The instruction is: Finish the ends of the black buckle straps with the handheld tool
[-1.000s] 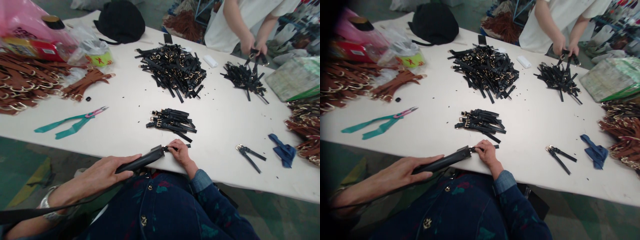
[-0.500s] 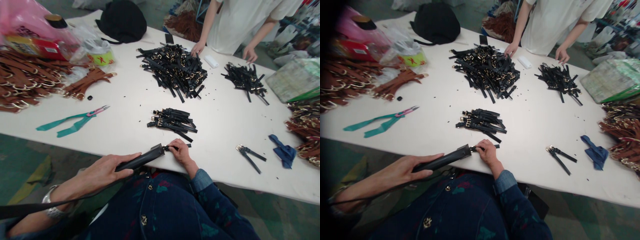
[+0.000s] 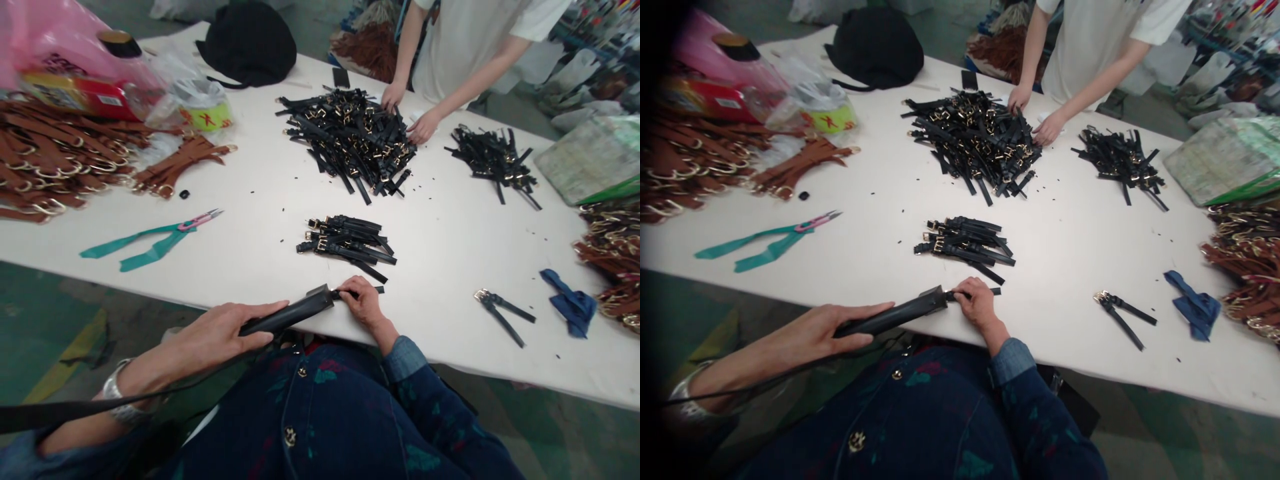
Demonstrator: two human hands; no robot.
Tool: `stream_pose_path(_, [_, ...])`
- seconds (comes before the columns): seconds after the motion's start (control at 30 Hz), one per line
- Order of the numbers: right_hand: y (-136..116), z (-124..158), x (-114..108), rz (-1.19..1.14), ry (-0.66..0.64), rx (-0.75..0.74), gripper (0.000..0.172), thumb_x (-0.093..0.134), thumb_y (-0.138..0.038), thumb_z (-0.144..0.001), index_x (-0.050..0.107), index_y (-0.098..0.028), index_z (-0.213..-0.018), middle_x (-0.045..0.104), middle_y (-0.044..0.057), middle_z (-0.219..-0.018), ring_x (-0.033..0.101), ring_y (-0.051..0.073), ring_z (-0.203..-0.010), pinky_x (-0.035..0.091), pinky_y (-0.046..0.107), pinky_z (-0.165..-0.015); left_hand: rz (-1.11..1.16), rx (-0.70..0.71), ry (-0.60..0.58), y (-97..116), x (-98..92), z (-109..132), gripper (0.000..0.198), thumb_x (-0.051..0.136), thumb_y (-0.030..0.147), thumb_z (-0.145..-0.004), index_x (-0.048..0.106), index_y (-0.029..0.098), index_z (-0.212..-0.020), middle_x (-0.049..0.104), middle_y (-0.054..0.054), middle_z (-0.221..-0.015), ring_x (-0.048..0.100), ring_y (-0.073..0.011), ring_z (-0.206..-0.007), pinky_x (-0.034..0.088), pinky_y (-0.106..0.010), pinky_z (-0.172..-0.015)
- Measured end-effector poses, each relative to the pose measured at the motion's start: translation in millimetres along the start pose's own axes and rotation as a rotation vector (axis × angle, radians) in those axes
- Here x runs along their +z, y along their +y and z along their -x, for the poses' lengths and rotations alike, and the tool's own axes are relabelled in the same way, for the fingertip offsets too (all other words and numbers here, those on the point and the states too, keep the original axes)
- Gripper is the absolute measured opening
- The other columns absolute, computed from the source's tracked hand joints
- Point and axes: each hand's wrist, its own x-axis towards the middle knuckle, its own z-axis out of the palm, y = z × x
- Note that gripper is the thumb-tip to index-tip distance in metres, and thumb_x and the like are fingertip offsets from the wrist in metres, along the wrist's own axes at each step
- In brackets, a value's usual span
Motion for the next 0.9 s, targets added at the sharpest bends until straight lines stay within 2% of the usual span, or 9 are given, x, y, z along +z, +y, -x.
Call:
stream_pose_path(0.2, [2.1, -0.9, -0.3, 0.015, 0.007, -0.026, 0.009, 0.062, -0.024, -0.086, 0.071, -0.022, -0.087, 0.068, 0.006, -0.086, 0.060, 0.021, -0.086, 0.049, 0.037, -0.081, 0.009, 0.024, -0.052, 11.1, 0.9, -2.9, 0.059, 0.053, 0.054, -0.087, 0.048, 0.033, -0.142, 0.071, -0.001, -0.123, 0.067, -0.0279, -0.107, 0.047, -0.033, -0.097])
stream_pose_path(0.4, [-2.3, 0.9, -9.0, 0.031, -0.066, -0.046, 0.013, 0.061, -0.027, -0.088, 0.070, -0.022, -0.096, 0.068, 0.007, -0.095, 0.060, 0.021, -0.093, 0.049, 0.038, -0.087, 0.084, 0.025, -0.039, -9.5, 15.8, 3.2, 0.063, 0.052, 0.058, -0.089, 0.045, 0.031, -0.145, 0.062, 0.000, -0.136, 0.062, -0.0274, -0.117, 0.045, -0.032, -0.100])
stream_pose_path(0.5, [-6.6, 4.4, -14.8, 0.157, -0.095, -0.051, 0.018, 0.062, -0.028, -0.087, 0.070, -0.022, -0.101, 0.066, 0.009, -0.102, 0.057, 0.023, -0.099, 0.046, 0.041, -0.090, 0.145, 0.042, -0.030, -15.5, 19.1, 5.6, 0.061, 0.052, 0.057, -0.090, 0.046, 0.031, -0.144, 0.062, 0.001, -0.136, 0.062, -0.0264, -0.117, 0.045, -0.031, -0.100])
stream_pose_path(0.63, [-12.0, 8.0, -20.7, 0.319, -0.129, -0.021, 0.014, 0.064, -0.031, -0.085, 0.071, -0.022, -0.094, 0.066, 0.007, -0.096, 0.056, 0.023, -0.094, 0.042, 0.041, -0.086, 0.177, 0.037, -0.030, -15.5, 18.5, 8.2, 0.061, 0.053, 0.057, -0.089, 0.046, 0.030, -0.144, 0.064, 0.000, -0.134, 0.063, -0.0269, -0.115, 0.047, -0.032, -0.098])
stream_pose_path(0.77, [-14.4, 10.8, -22.9, 0.368, -0.145, 0.022, 0.013, 0.066, -0.033, -0.084, 0.070, -0.022, -0.089, 0.066, 0.006, -0.090, 0.056, 0.022, -0.089, 0.039, 0.039, -0.080, 0.218, 0.025, -0.024, -16.8, 18.0, 9.9, 0.062, 0.054, 0.057, -0.089, 0.046, 0.030, -0.144, 0.061, 0.000, -0.137, 0.061, -0.0294, -0.119, 0.044, -0.036, -0.104])
stream_pose_path(0.9, [-14.8, 15.7, -16.8, 0.360, -0.115, 0.055, 0.008, 0.069, -0.026, -0.081, 0.067, -0.021, -0.088, 0.065, 0.004, -0.085, 0.056, 0.022, -0.086, 0.040, 0.037, -0.078, 0.266, 0.017, -0.030, -21.3, 21.2, 10.5, 0.063, 0.057, 0.057, -0.087, 0.047, 0.031, -0.143, 0.062, 0.000, -0.136, 0.060, -0.0309, -0.121, 0.043, -0.039, -0.107])
